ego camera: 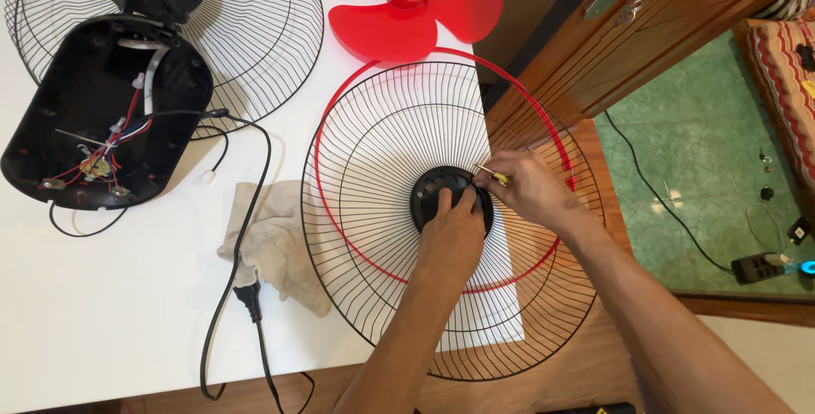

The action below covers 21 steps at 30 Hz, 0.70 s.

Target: The person disassembles two electric fans on a white table. They remove the front grille and blades from a red fan, then use a screwdriver to open the base of a black fan. They also remove the front grille from the black fan.

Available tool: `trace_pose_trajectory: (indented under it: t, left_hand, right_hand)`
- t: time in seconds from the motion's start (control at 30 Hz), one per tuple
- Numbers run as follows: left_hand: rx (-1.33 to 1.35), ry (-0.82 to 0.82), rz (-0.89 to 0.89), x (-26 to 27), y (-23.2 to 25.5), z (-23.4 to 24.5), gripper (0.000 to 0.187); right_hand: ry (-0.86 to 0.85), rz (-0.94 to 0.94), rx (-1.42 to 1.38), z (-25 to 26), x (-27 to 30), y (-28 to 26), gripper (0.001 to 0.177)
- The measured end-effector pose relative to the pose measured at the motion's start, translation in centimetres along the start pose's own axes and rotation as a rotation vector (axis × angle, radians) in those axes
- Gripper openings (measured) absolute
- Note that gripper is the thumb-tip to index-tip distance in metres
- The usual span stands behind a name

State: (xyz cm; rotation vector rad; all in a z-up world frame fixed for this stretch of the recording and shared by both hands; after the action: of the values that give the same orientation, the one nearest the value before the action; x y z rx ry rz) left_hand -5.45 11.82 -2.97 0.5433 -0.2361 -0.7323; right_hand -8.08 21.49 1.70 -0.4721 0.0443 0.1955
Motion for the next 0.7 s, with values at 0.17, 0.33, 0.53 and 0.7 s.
trace_pose_trajectory:
  t: [0.17, 0.33, 0.53, 0.7]
  left_hand:
    - [0.005, -0.004, 0.008, 0.0, 0.0, -0.1, 0.025]
    - [0.006, 0.006, 0.002, 0.0, 0.1, 0.0, 0.025]
    - [0.03, -0.001, 0.014, 0.0, 0.0, 0.1, 0.025]
    - [0.019, -0.012, 0.02, 0.0, -0.1, 0.1, 0.025]
  right_hand:
    - [-0.031, -0.032, -0.016, -0.1, -0.6, 0.2, 0.015]
    - [-0.114, -0.453, 0.029, -0.6, 0.1, 2.5, 0.024]
    - [-0.061, -0.461, 0.011, -0.4, 0.4, 2.2, 0.029]
    - [0.065, -0.198, -0.151, 0.0, 0.3, 0.9, 0.02]
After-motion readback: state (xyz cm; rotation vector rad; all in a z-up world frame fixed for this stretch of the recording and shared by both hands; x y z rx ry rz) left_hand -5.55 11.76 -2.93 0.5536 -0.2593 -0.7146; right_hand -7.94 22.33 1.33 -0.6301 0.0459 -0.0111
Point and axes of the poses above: each hand's wrist, its own x-axis away from the middle knuckle, its own z-axis out of the back of the hand, y = z × x, the point moved 9 cm from there along -x, towards the middle knuckle, and after that the axes turned 2 degrees about z, right-handed, at the moved point
